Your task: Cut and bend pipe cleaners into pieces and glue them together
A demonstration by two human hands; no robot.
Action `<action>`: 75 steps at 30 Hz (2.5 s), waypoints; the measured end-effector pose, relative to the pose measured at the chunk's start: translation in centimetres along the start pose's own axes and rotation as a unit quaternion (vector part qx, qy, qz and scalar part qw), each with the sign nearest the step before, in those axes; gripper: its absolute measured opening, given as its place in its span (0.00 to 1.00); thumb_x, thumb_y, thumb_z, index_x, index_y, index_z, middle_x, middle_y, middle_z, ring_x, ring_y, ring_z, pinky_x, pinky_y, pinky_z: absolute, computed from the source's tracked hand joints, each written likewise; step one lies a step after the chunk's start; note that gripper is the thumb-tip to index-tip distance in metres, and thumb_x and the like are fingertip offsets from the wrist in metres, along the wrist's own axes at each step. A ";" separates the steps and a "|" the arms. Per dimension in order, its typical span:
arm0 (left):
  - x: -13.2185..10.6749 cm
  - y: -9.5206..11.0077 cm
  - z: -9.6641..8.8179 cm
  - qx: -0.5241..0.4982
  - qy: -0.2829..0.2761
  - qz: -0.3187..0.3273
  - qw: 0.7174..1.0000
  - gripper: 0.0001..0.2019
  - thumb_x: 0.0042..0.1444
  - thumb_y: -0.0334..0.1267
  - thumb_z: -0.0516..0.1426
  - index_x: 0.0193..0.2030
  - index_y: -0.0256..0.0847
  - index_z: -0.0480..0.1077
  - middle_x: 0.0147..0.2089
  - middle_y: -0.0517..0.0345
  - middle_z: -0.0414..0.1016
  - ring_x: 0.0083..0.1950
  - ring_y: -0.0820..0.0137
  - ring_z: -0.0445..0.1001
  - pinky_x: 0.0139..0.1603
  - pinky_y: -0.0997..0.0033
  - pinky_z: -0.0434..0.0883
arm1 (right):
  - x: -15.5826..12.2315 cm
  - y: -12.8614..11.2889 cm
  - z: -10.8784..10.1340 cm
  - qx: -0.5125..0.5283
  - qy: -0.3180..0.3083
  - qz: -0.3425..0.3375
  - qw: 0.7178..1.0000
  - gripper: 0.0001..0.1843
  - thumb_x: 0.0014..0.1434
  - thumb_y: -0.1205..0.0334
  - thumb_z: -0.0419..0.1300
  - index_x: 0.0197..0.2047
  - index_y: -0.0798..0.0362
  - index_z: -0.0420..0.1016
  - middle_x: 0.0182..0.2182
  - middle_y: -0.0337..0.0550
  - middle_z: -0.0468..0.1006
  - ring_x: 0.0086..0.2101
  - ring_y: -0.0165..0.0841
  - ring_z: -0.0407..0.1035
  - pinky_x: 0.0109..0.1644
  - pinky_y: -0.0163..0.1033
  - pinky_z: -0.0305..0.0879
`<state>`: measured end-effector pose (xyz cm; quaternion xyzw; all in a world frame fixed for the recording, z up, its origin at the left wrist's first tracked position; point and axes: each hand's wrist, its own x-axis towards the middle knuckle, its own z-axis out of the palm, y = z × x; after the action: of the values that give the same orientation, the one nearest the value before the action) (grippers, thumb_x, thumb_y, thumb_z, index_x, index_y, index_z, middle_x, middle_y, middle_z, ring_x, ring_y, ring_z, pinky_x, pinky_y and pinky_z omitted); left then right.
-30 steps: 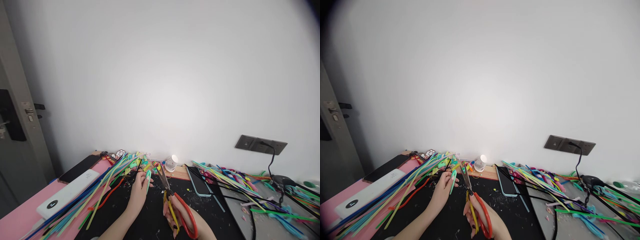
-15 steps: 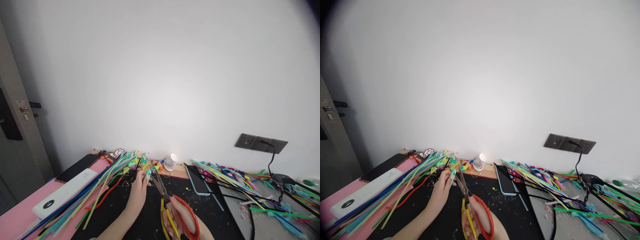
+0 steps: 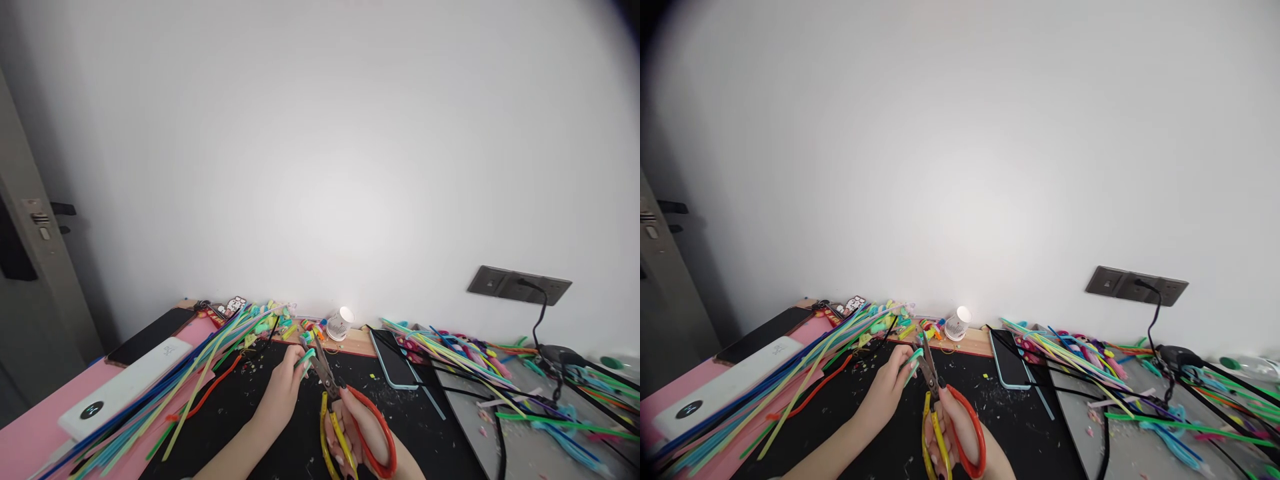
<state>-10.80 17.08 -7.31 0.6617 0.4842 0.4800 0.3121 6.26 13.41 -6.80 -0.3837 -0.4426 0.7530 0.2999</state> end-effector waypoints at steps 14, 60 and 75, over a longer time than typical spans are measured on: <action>-0.4 1.5 -0.5 -0.048 -0.063 -0.025 0.997 0.13 0.60 0.44 0.40 0.47 0.40 0.53 0.36 0.56 0.64 0.36 0.69 0.63 0.39 0.71 0.62 | 0.4 0.1 0.7 0.009 0.011 -0.020 1.000 0.36 0.53 0.35 0.39 0.28 0.61 0.70 0.08 0.39 0.66 0.10 0.30 0.63 0.13 0.32 0.59; 0.2 -0.9 0.3 0.110 -0.023 0.044 0.993 0.12 0.60 0.35 0.38 0.29 0.41 0.56 0.25 0.62 0.62 0.26 0.72 0.61 0.29 0.75 0.59 | 1.4 1.2 0.9 -0.001 0.053 -0.005 0.999 0.38 0.51 0.32 0.36 0.14 0.57 0.62 0.04 0.35 0.58 0.05 0.22 0.52 0.06 0.25 0.46; 0.1 -1.3 0.4 0.156 -0.018 0.039 0.987 0.13 0.60 0.35 0.37 0.29 0.41 0.56 0.26 0.61 0.62 0.28 0.71 0.63 0.30 0.75 0.59 | 0.1 0.5 1.2 0.097 0.011 0.076 0.992 0.36 0.52 0.32 0.36 0.19 0.56 0.62 0.09 0.34 0.59 0.08 0.22 0.51 0.10 0.28 0.50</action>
<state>-10.87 17.64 -8.52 0.7291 0.5212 0.3983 0.1953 5.12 12.76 -6.89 -0.3935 -0.3334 0.8088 0.2825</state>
